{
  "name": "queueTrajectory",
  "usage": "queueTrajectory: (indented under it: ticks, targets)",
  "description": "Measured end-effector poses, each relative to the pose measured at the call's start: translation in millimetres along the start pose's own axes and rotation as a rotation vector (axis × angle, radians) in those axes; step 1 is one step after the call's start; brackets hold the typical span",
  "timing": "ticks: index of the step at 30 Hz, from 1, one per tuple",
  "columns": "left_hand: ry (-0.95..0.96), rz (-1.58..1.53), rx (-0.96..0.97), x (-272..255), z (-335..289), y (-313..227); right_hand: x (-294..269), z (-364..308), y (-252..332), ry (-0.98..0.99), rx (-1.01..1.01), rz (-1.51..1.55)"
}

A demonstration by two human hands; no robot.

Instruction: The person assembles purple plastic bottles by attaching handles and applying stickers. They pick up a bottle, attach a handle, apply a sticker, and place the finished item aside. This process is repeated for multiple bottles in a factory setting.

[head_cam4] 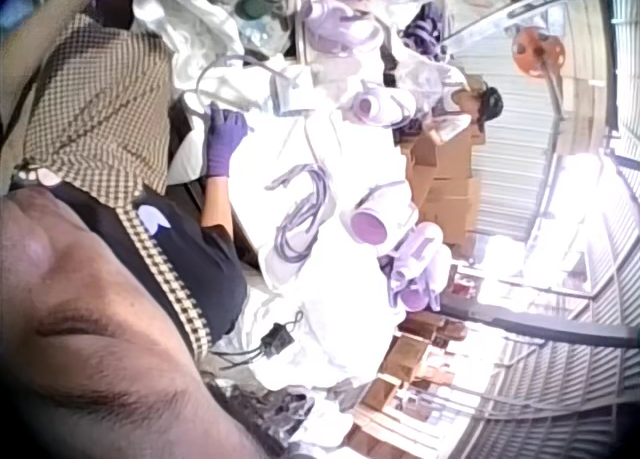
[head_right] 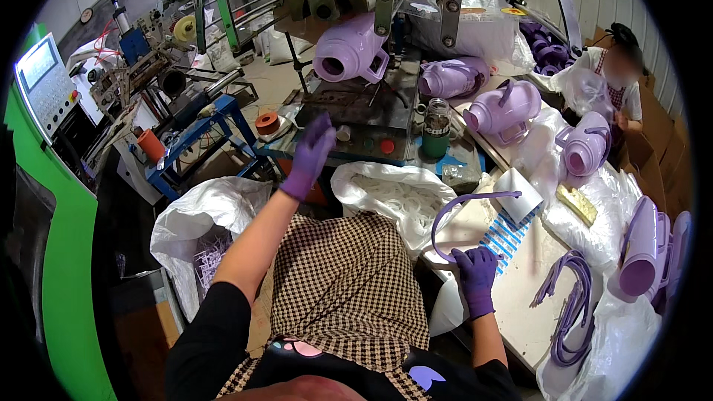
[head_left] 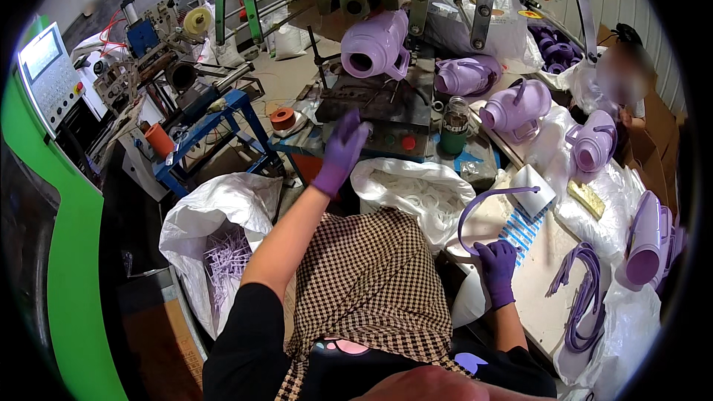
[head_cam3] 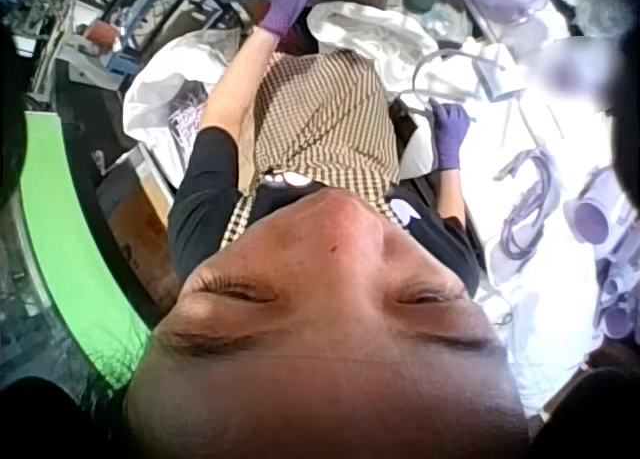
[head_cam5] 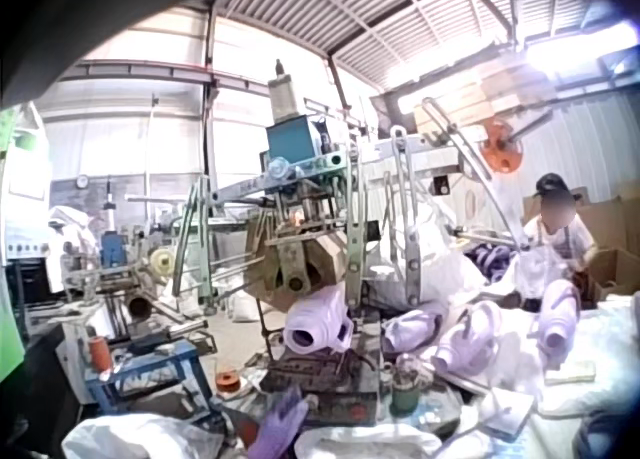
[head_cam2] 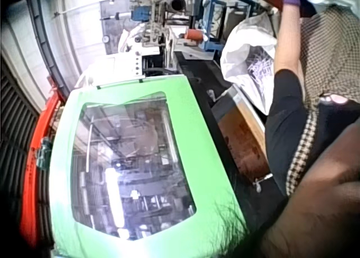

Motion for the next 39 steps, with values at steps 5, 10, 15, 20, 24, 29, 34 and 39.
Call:
queueTrajectory:
  ticks: [5,10,15,20,24,29,34,39]
  targets:
    - [-0.008,-0.195,-0.312,36.8,90.4,-41.5,0.8,-4.0,-4.2,0.016,0.032,0.005]
    - [-0.026,-0.381,-0.456,57.5,135.4,-34.4,1.1,-3.7,-3.1,0.025,0.042,-0.006]
    - [-0.241,-0.348,-0.435,82.8,168.5,-1.4,-3.6,-5.5,-4.8,0.030,0.066,0.003]
    - [-0.915,-0.053,-0.119,34.8,188.9,17.4,7.7,11.3,4.6,0.012,0.003,0.074]
    - [-0.889,-0.410,-0.024,65.3,67.7,-9.7,-5.2,-9.6,-9.1,0.031,0.128,0.053]
    - [-0.810,-0.593,-0.209,-27.2,-128.6,-37.7,7.3,-8.8,-10.8,-0.062,0.144,0.214]
    - [-0.748,-0.126,0.221,-166.0,-122.2,-103.2,14.0,-15.2,-24.1,-0.077,0.142,0.179]
    - [-0.191,0.267,0.400,-180.0,-65.3,-132.6,10.4,-15.4,-34.8,-0.092,0.368,0.216]
Point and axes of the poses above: each hand's wrist, its own z-axis towards the middle knuckle, its own x-axis out of the palm, y = z × x, the point moved 4 cm from there along z, towards the middle knuckle, and after that the axes turned 1 degree about -y, right-handed, at the moved point
